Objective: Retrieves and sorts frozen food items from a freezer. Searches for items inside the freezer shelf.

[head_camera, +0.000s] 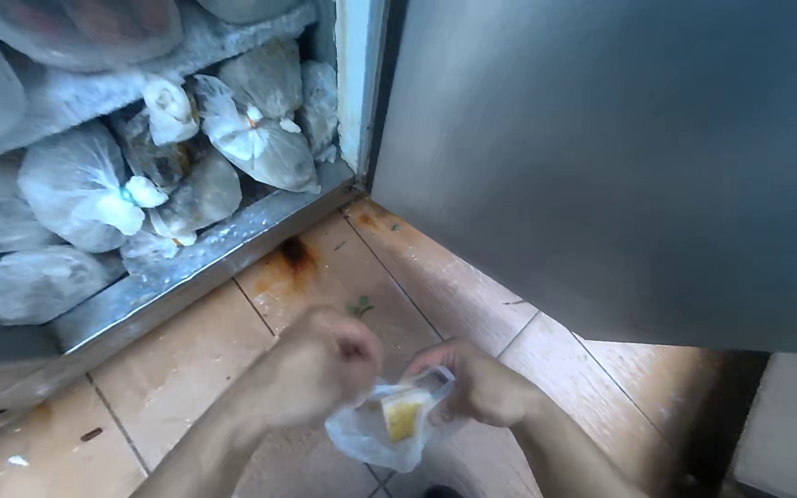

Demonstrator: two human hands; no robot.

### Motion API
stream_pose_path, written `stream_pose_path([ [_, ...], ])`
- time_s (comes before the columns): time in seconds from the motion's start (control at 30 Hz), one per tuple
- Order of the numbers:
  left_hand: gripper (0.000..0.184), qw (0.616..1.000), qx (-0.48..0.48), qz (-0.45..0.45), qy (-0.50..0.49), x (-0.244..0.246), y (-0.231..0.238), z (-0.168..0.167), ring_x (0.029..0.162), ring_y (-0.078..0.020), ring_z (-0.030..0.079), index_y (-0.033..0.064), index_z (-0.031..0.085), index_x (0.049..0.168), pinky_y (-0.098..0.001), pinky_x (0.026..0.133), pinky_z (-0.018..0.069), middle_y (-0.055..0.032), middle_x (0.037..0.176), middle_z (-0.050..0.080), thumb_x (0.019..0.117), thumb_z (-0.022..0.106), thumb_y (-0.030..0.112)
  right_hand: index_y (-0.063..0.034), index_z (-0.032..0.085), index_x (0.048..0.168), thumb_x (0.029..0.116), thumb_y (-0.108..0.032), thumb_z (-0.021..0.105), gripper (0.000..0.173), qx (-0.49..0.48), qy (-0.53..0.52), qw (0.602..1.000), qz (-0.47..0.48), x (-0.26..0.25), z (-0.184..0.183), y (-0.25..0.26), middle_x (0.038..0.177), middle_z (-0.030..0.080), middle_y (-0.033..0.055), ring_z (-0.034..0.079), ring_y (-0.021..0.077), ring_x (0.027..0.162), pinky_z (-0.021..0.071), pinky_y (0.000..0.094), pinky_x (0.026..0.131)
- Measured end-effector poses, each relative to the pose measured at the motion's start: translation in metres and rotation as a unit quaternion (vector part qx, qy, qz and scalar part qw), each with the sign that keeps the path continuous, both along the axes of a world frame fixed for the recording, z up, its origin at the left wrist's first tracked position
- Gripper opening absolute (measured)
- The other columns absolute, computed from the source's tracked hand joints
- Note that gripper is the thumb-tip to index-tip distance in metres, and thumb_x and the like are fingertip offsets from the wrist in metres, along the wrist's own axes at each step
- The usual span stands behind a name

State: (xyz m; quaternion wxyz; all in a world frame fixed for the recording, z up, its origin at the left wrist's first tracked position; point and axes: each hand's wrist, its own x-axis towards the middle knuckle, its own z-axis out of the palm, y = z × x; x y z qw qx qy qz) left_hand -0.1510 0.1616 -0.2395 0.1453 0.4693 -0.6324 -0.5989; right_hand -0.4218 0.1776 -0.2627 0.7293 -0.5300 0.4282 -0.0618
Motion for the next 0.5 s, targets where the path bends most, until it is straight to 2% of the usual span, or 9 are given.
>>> stream_pose_path([
  [0.03, 0.013, 0.992, 0.027, -0.087, -0.082, -0.007, 0.008, 0.015, 0.075, -0.014, 0.07, 0.0116, 0.076, 0.097, -0.0373, 0.069, 0.0601, -0.0021, 0.086, 0.073, 0.0922, 0.07, 0.022, -0.0091, 0.075, 0.114, 0.0796, 0.006, 0.075, 0.037, -0.005, 0.005, 1.0, -0.006, 0.005, 0.0, 0.0, 0.1, 0.074, 0.0006, 0.069, 0.0076, 0.088, 0.0599, 0.0304, 0.08],
  [0.07, 0.024, 0.978, 0.037, -0.135, -0.152, -0.015, 0.019, 0.021, 0.085, -0.0192, 0.072, 0.0108, 0.075, 0.107, -0.0446, 0.079, 0.0606, -0.0055, 0.095, 0.074, 0.0935, 0.071, 0.03, -0.0085, 0.075, 0.11, 0.0825, 0.004, 0.073, 0.03, -0.009, 0.005, 1.0, -0.014, 0.009, -0.003, 0.001, 0.098, 0.074, 0.0001, 0.068, 0.0072, 0.087, 0.0592, 0.0305, 0.08],
  [0.1, 0.031, 0.97, 0.037, -0.146, -0.193, -0.022, 0.034, 0.019, 0.094, -0.0248, 0.072, 0.0091, 0.072, 0.114, -0.0503, 0.086, 0.0593, -0.0095, 0.102, 0.073, 0.0933, 0.072, 0.032, -0.0081, 0.075, 0.107, 0.0847, 0.002, 0.072, 0.025, -0.008, 0.009, 1.0, -0.016, 0.015, -0.006, 0.003, 0.097, 0.074, -0.0002, 0.068, 0.0068, 0.087, 0.0587, 0.0306, 0.081],
  [0.2, 0.034, 0.965, 0.013, -0.103, -0.242, -0.028, 0.073, -0.004, 0.103, -0.0343, 0.069, 0.0065, 0.067, 0.125, -0.0559, 0.092, 0.0558, -0.0164, 0.111, 0.071, 0.0934, 0.07, 0.019, -0.0066, 0.073, 0.103, 0.085, 0.004, 0.07, 0.021, 0.032, 0.025, 0.998, -0.038, 0.03, -0.016, 0.01, 0.095, 0.072, 0.0006, 0.067, 0.0076, 0.086, 0.0579, 0.0308, 0.079],
  [0.27, 0.034, 0.967, -0.059, -0.06, -0.242, -0.026, 0.091, -0.025, 0.098, -0.0336, 0.071, 0.0105, 0.07, 0.123, -0.0554, 0.087, 0.0576, -0.0139, 0.105, 0.073, 0.0898, 0.071, 0.013, -0.0065, 0.071, 0.097, 0.0811, 0.008, 0.066, 0.023, 0.071, 0.009, 0.993, -0.097, 0.033, -0.021, 0.014, 0.091, 0.071, 0.0011, 0.066, 0.0086, 0.082, 0.0575, 0.031, 0.075],
  [0.37, 0.036, 0.95, -0.177, -0.032, -0.256, -0.03, 0.098, -0.036, 0.093, -0.0338, 0.07, 0.013, 0.071, 0.116, -0.0558, 0.084, 0.0545, -0.0105, 0.095, 0.073, 0.0817, 0.077, 0.02, -0.0059, 0.07, 0.092, 0.0764, 0.014, 0.063, 0.027, 0.106, -0.045, 0.977, -0.179, 0.032, -0.022, 0.02, 0.088, 0.072, 0.0034, 0.067, 0.0106, 0.079, 0.0585, 0.0319, 0.072],
  [0.4, 0.033, 0.953, -0.177, -0.018, -0.245, -0.029, 0.095, -0.037, 0.09, -0.0326, 0.069, 0.0121, 0.072, 0.111, -0.055, 0.083, 0.0552, -0.0099, 0.092, 0.072, 0.08, 0.077, 0.02, -0.0058, 0.071, 0.092, 0.0751, 0.015, 0.062, 0.028, 0.109, -0.059, 0.973, -0.193, 0.032, -0.021, 0.02, 0.088, 0.072, 0.0043, 0.068, 0.0113, 0.079, 0.0589, 0.0323, 0.072],
  [0.43, 0.03, 0.967, -0.13, 0.0, -0.22, -0.025, 0.09, -0.034, 0.091, -0.0311, 0.069, 0.0101, 0.072, 0.109, -0.0546, 0.084, 0.056, -0.0102, 0.093, 0.071, 0.0805, 0.077, 0.019, -0.0062, 0.071, 0.092, 0.075, 0.015, 0.062, 0.029, 0.107, -0.064, 0.973, -0.197, 0.032, -0.018, 0.02, 0.089, 0.072, 0.0043, 0.068, 0.0113, 0.08, 0.0586, 0.032, 0.072],
  [0.5, 0.026, 0.986, -0.03, 0.057, -0.153, -0.012, 0.077, -0.032, 0.085, -0.022, 0.069, 0.0092, 0.071, 0.104, -0.0467, 0.079, 0.0595, -0.0057, 0.092, 0.071, 0.0807, 0.079, 0.018, -0.0081, 0.071, 0.097, 0.0758, 0.011, 0.062, 0.03, 0.087, -0.061, 0.977, -0.183, 0.03, -0.015, 0.017, 0.092, 0.072, 0.0027, 0.067, 0.0104, 0.083, 0.0585, 0.0313, 0.075],
])
